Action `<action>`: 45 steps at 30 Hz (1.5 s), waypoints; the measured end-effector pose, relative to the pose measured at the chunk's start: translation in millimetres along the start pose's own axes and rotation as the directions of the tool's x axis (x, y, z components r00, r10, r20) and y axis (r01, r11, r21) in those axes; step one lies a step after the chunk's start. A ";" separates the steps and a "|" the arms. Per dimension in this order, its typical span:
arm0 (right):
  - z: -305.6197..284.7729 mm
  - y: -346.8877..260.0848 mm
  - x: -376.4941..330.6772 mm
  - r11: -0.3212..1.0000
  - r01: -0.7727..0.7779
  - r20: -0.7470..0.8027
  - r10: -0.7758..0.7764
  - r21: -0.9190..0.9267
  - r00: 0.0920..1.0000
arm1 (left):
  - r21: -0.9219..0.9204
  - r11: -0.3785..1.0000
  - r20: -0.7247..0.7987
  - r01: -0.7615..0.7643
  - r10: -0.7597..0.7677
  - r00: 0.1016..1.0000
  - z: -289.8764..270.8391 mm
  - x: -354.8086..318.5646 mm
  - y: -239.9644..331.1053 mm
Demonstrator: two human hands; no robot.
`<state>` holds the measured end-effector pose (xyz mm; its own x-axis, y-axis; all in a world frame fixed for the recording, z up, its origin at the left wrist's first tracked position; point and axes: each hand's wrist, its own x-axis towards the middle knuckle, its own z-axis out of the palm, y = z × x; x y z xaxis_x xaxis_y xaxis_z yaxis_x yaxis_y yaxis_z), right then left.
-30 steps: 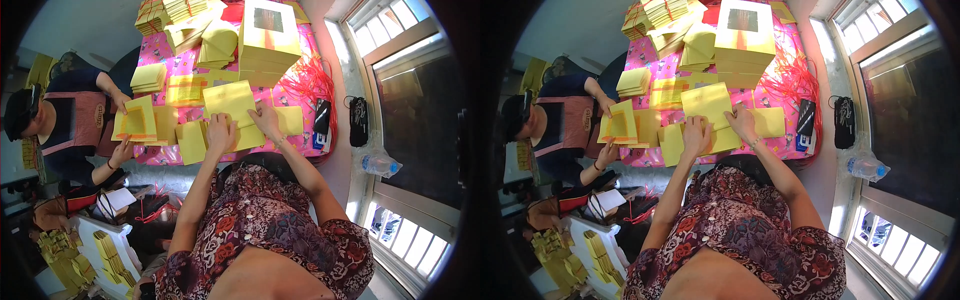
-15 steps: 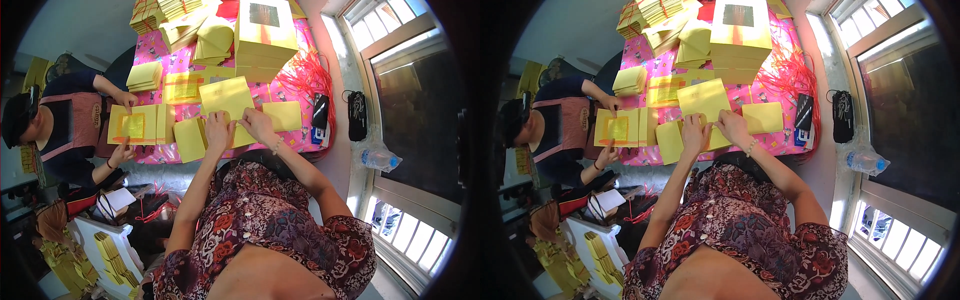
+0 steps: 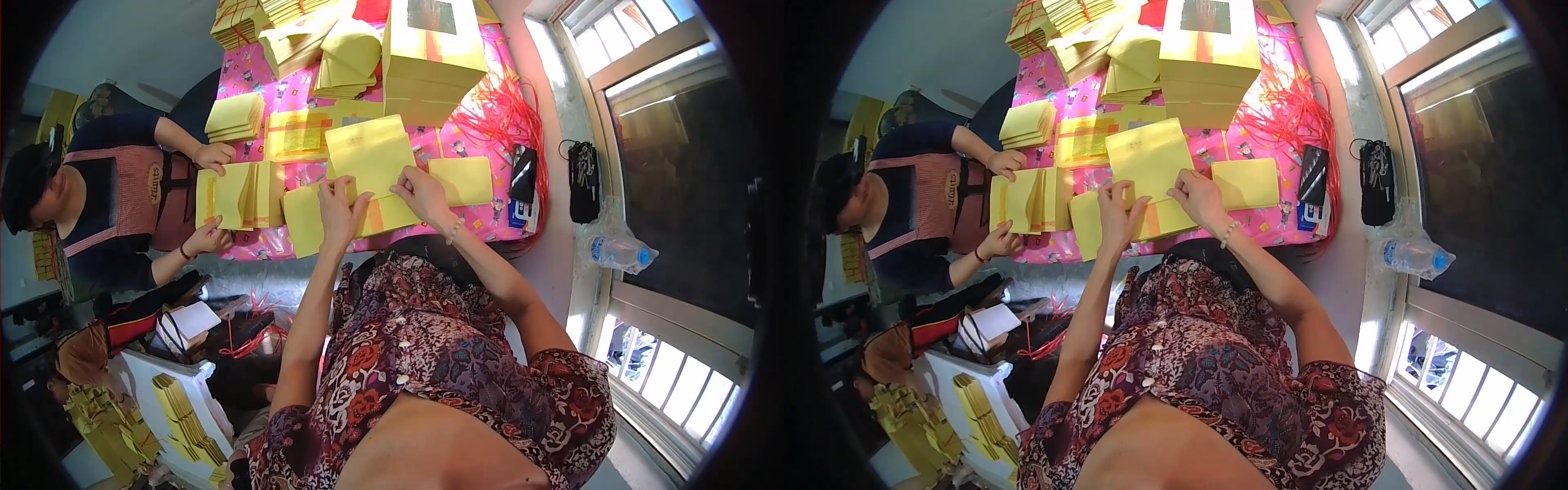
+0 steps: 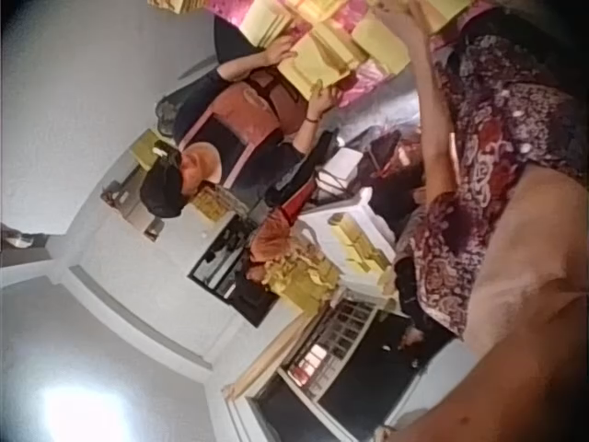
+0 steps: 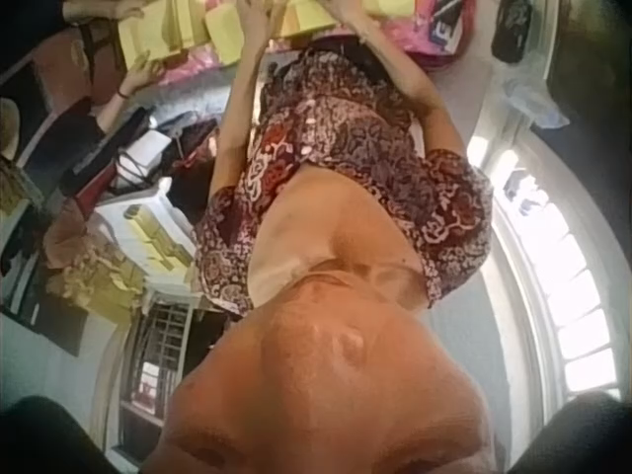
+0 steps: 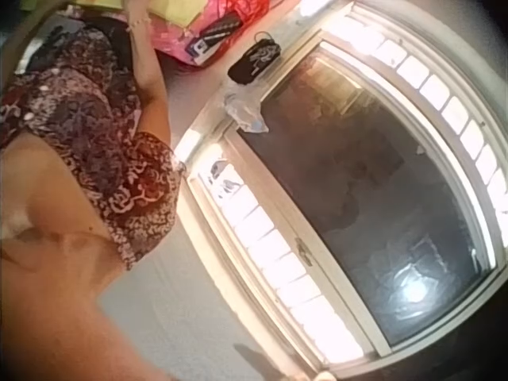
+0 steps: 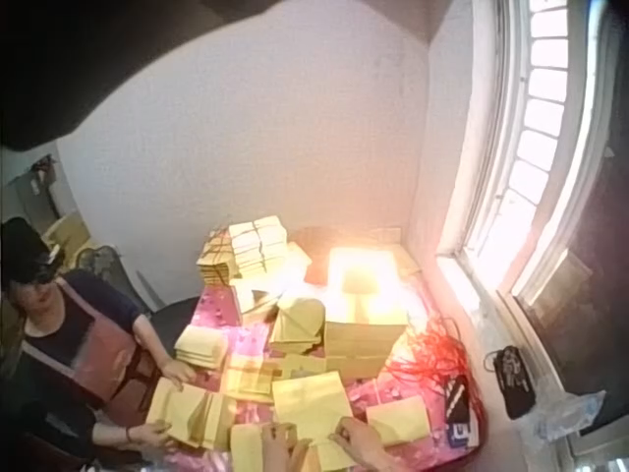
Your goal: The recorder is stacking and organizing sheets of joss paper on a table.
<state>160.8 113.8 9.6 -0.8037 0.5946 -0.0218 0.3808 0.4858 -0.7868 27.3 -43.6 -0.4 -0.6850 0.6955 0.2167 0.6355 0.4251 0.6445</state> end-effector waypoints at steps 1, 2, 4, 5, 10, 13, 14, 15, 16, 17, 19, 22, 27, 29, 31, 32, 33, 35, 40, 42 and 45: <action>-1.3 -0.1 1.3 1.000 -0.014 0.015 0.014 0.009 1.000 | -0.001 1.000 0.014 0.020 -0.019 1.000 -2.6 -0.4 -1.9; -2.4 -0.3 1.6 0.999 -0.028 0.030 0.027 0.018 0.999 | -0.001 1.000 0.015 0.020 -0.020 1.000 -4.0 -1.7 -2.6; -3.0 1.3 2.0 0.998 -0.058 0.053 0.056 0.028 0.997 | -0.091 0.989 0.060 0.118 -0.113 0.992 -4.4 -3.2 -7.2; -3.2 2.2 2.4 0.995 -0.090 0.075 0.087 0.038 0.993 | -0.091 0.989 0.060 0.117 -0.112 0.992 -5.3 -2.1 -10.8; -1.4 -1.6 2.7 0.999 -0.038 0.052 0.038 0.003 0.998 | -0.377 0.895 0.136 0.238 -0.201 0.970 4.6 -3.6 -37.2; -3.1 2.3 4.2 0.995 -0.094 0.098 0.090 0.029 0.991 | -0.464 0.835 0.221 0.294 -0.212 0.952 3.2 -4.3 -40.1; -3.6 3.9 4.5 0.991 -0.126 0.121 0.120 0.051 0.985 | -0.465 0.835 0.223 0.294 -0.210 0.952 0.5 -2.0 -41.4; -2.4 4.2 4.0 0.991 -0.127 0.121 0.121 0.051 0.985 | -0.540 0.763 0.295 0.356 -0.225 0.929 -3.4 -1.2 -43.6; -0.2 4.0 3.8 0.997 -0.065 0.071 0.062 0.037 0.996 | -0.602 0.680 0.366 0.419 -0.231 0.902 -5.9 -0.9 -44.7; 1.1 4.1 3.3 1.000 -0.002 0.022 0.002 0.021 1.000 | -0.603 0.679 0.366 0.419 -0.231 0.902 -6.5 -1.4 -44.1; 0.8 5.8 3.8 1.000 -0.013 0.039 0.012 0.022 0.999 | -0.582 0.734 0.322 0.351 -0.188 0.928 -5.9 -0.1 -45.0; 2.4 8.3 4.1 1.000 0.004 0.038 -0.004 0.018 0.999 | -0.581 0.736 0.321 0.348 -0.186 0.929 -6.4 0.8 -43.7; -7.4 3.0 2.9 0.999 0.005 0.070 -0.008 0.047 0.998 | -0.582 0.721 0.293 0.376 -0.245 0.924 -5.8 -0.9 -40.9; -14.5 -8.4 0.5 0.987 0.147 0.089 -0.141 -0.066 0.986 | -0.587 0.708 0.283 0.393 -0.276 0.919 -7.2 -4.5 -44.0; -13.7 2.6 2.4 0.948 0.251 0.059 -0.244 -0.194 0.968 | -0.607 0.688 0.215 0.397 -0.339 0.916 -10.6 -1.5 -33.9; -13.5 8.1 4.1 0.883 0.344 0.049 -0.347 -0.319 0.937 | -0.608 0.689 0.216 0.395 -0.335 0.917 -10.3 1.1 -28.2; -13.2 8.2 5.3 0.884 0.344 0.049 -0.347 -0.316 0.937 | -0.570 0.718 0.144 0.399 -0.391 0.909 -10.6 1.0 -24.8; -12.7 8.9 7.7 0.768 0.454 0.125 -0.449 -0.453 0.885 | -0.528 0.746 0.069 0.407 -0.440 0.895 -13.0 1.5 -19.3; -15.7 17.5 9.1 0.749 0.480 0.044 -0.520 -0.458 0.853 | -0.329 0.668 0.253 0.668 -0.619 0.744 -33.7 24.7 26.4; -14.8 12.5 8.2 0.747 0.497 0.007 -0.551 -0.441 0.834 | -0.575 0.548 0.266 0.607 -0.577 0.772 -15.1 19.8 5.2; -17.7 7.7 6.3 0.761 0.490 -0.051 -0.561 -0.426 0.826 | -0.758 0.426 0.241 0.494 -0.521 0.819 -8.8 18.5 7.4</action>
<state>166.8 132.6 14.3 -0.8542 0.2514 0.4552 0.0901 0.9337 -0.3466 16.2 -32.7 14.8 -0.8062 0.4876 -0.3350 -0.3378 0.0854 0.9373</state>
